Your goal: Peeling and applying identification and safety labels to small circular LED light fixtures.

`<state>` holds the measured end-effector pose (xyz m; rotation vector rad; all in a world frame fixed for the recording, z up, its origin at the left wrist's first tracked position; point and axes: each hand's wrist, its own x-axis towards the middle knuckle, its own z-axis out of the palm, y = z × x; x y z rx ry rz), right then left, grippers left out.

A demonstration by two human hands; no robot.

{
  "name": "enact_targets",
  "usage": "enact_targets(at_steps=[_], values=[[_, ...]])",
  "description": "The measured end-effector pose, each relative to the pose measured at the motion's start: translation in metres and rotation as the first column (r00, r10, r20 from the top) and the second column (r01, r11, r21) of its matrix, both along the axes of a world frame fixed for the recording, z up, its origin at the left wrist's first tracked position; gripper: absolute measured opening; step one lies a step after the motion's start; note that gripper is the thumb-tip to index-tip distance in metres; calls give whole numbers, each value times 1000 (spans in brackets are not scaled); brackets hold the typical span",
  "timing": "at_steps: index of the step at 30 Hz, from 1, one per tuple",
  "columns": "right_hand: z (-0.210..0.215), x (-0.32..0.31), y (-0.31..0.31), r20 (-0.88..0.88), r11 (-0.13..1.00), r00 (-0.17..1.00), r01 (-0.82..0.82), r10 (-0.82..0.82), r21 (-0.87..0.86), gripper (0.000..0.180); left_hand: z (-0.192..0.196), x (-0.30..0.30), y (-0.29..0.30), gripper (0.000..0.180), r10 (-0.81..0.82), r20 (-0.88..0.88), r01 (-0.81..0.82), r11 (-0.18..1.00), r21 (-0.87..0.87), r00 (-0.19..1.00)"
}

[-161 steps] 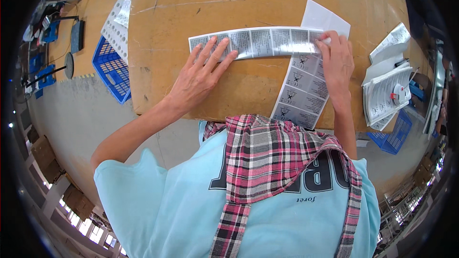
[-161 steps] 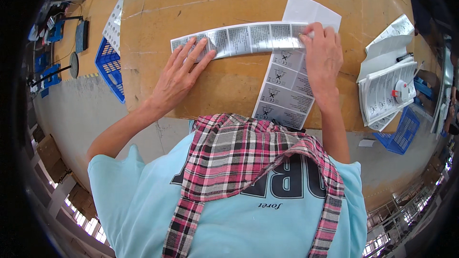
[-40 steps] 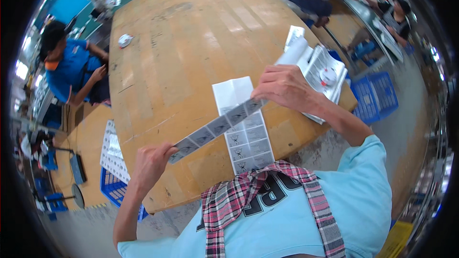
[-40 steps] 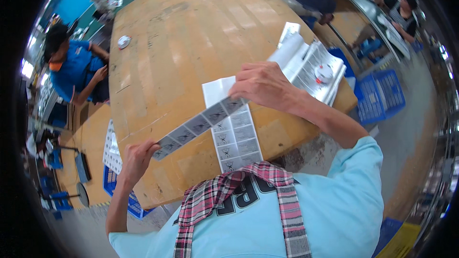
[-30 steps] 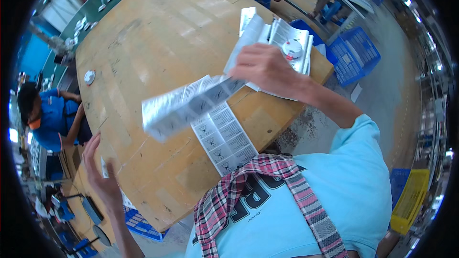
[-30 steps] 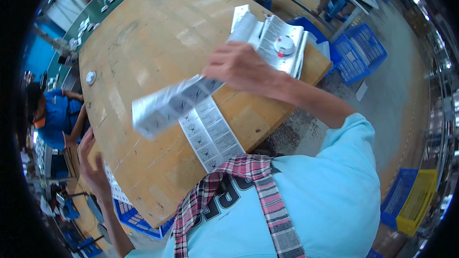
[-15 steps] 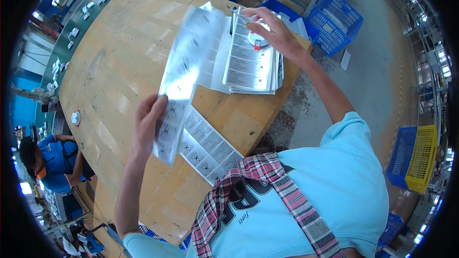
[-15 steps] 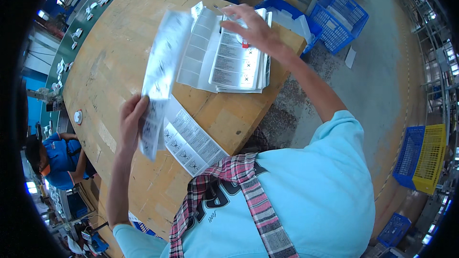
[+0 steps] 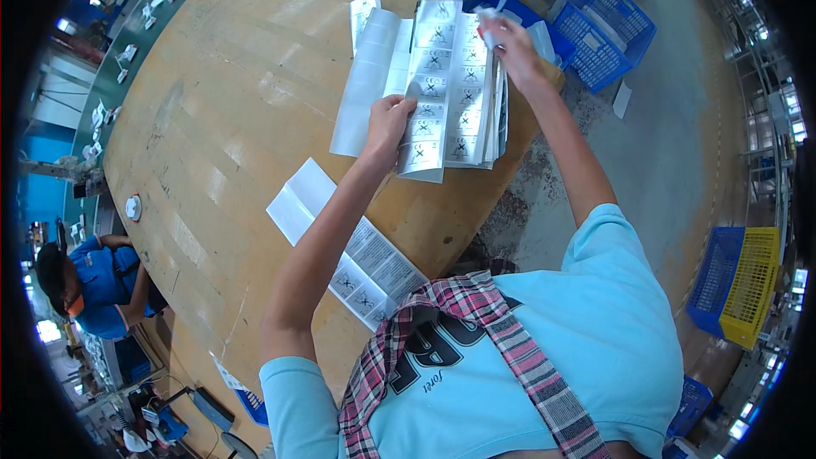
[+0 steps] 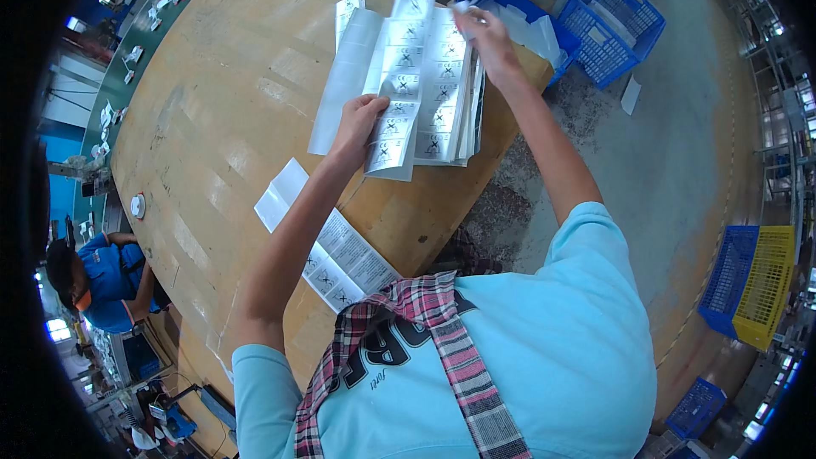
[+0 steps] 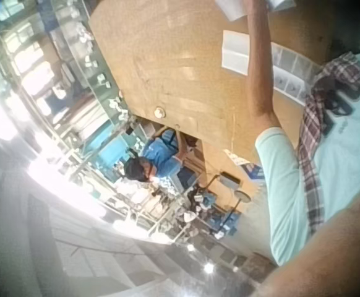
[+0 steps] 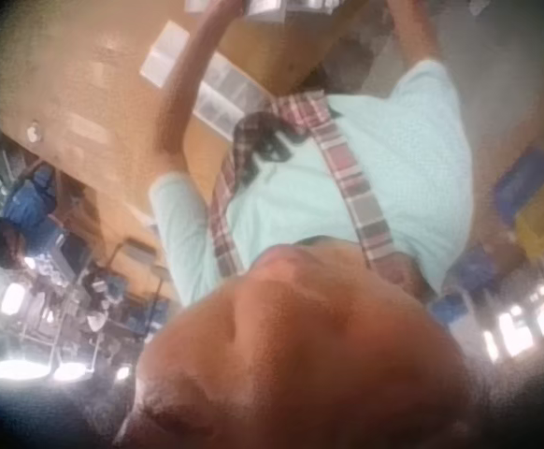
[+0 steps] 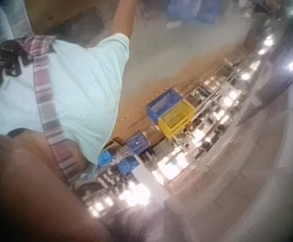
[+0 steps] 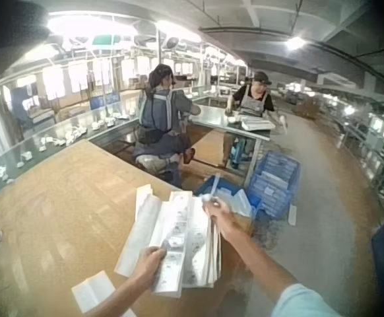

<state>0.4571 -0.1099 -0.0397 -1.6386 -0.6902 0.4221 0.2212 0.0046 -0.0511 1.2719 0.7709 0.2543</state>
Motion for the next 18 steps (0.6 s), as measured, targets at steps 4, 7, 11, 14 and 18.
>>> enact_targets(at_steps=[4, 7, 11, 14, 18], values=[[28, -8, -3, -134, 859, 967, 255, -218, 443, 57, -1, 9, -1, 25, -14, -98, 23, 995, 93, 995], [43, -42, -5, 398, 988, 917, -35, -29, 152, 63, -5, 14, -3, 27, -20, -117, 43, 979, 197, 993], [14, -67, 18, 728, 965, 634, -147, 260, -216, 69, -13, 16, 1, 31, -15, -138, 64, 931, 358, 990], [-10, -65, 17, 688, 934, 645, -128, 333, -333, 73, 2, 13, -9, 35, -15, -191, 126, 800, 586, 981], [-10, -59, 8, 686, 915, 638, -75, 350, -397, 74, 58, -6, -29, 35, 77, -379, 308, 449, 839, 922]])
